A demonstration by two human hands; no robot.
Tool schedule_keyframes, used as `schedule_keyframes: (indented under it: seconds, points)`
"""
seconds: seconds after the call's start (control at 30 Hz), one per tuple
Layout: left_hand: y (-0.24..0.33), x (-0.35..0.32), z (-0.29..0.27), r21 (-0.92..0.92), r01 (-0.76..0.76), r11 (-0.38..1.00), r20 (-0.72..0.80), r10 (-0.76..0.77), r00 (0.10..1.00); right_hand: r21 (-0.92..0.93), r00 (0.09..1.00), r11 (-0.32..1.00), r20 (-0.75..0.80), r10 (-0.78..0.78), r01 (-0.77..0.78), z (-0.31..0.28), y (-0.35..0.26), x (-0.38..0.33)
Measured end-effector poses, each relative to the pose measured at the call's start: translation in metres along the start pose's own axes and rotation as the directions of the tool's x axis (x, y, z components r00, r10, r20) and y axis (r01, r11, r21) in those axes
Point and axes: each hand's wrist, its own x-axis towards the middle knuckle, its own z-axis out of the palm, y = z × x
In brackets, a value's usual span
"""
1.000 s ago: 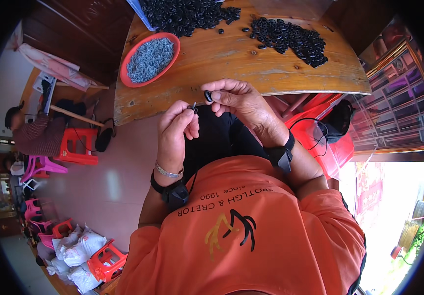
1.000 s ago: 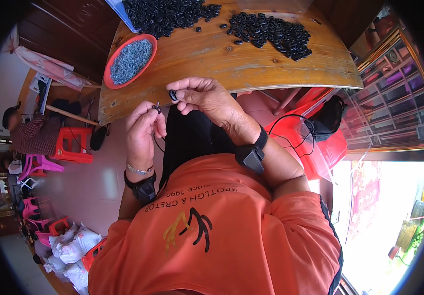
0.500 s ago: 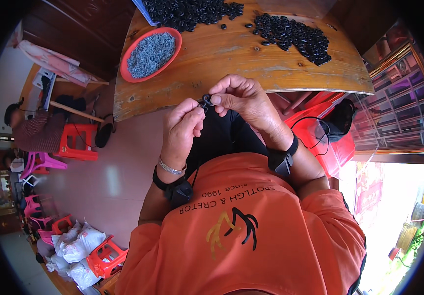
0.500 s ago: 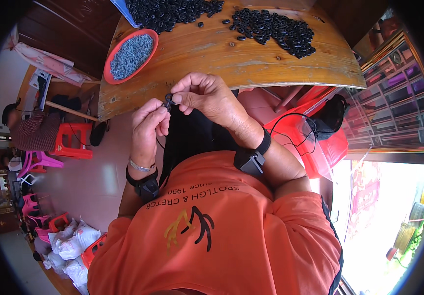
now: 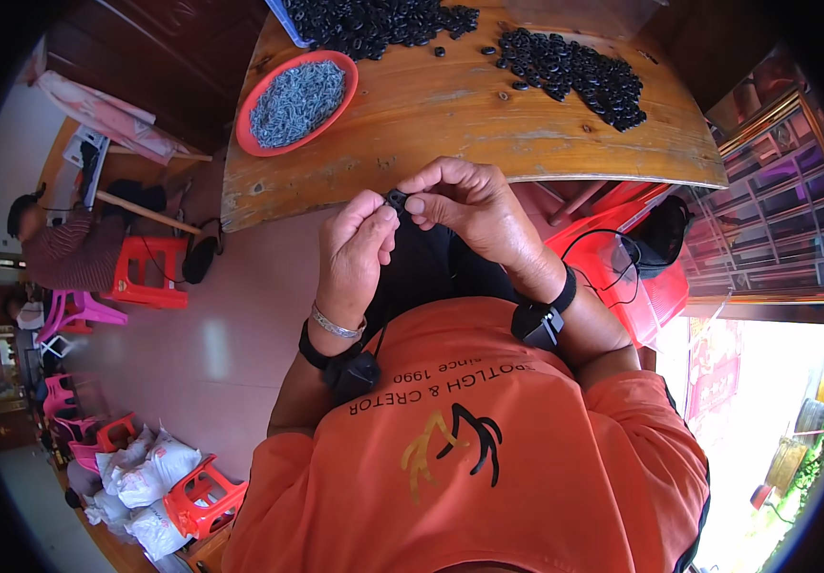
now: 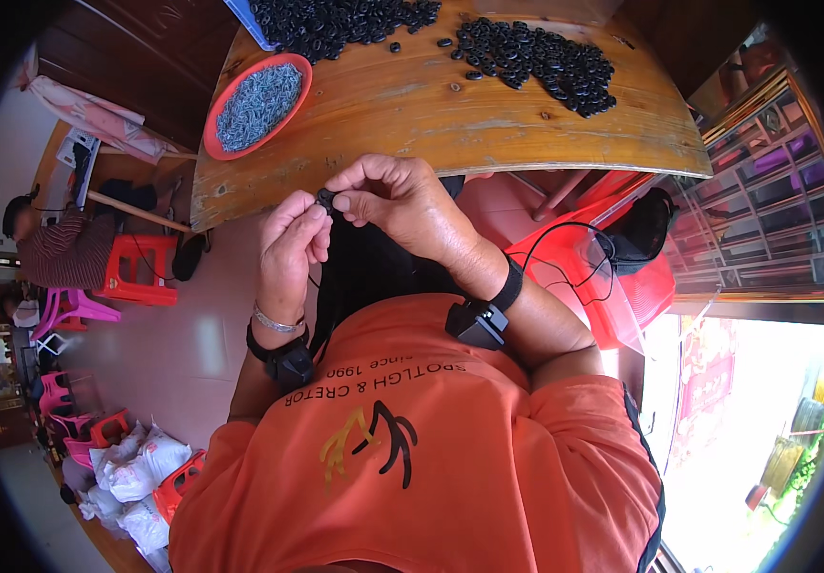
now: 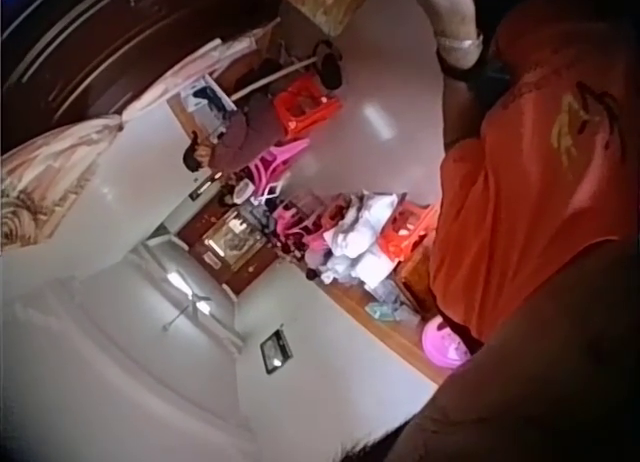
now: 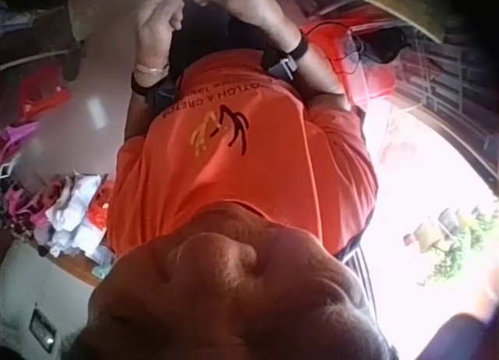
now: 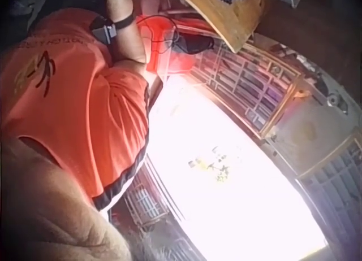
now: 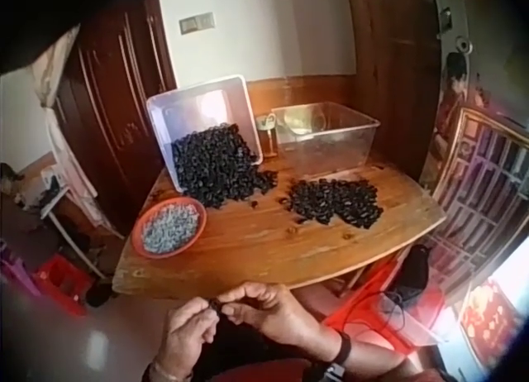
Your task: Sorting and inspecting small black parts from a pile on a table into containers.
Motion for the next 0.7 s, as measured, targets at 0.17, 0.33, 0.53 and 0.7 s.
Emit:
schedule_keyframes:
  seconds: [0.17, 0.33, 0.53, 0.7]
  points:
    - [-0.006, -0.002, 0.002, 0.0, -0.038, 0.999, -0.029, 0.038, 0.999, 0.009, 1.0, 1.0, 0.006, 0.015, -0.015, -0.001, 0.004, 0.0]
    - [-0.004, -0.002, 0.008, -0.055, -0.036, 0.998, -0.043, 0.034, 0.999, 0.06, 1.0, 0.998, 0.021, -0.013, 0.011, 0.001, 0.011, 0.0]
    - [-0.008, -0.003, 0.008, -0.048, -0.048, 0.998, -0.036, 0.046, 0.998, 0.116, 1.0, 0.993, -0.004, -0.011, 0.011, 0.001, 0.013, 0.0]
    - [-0.01, -0.002, 0.009, -0.061, -0.069, 0.996, -0.046, 0.067, 0.997, 0.08, 1.0, 0.996, -0.005, -0.023, 0.023, 0.003, 0.011, -0.003]
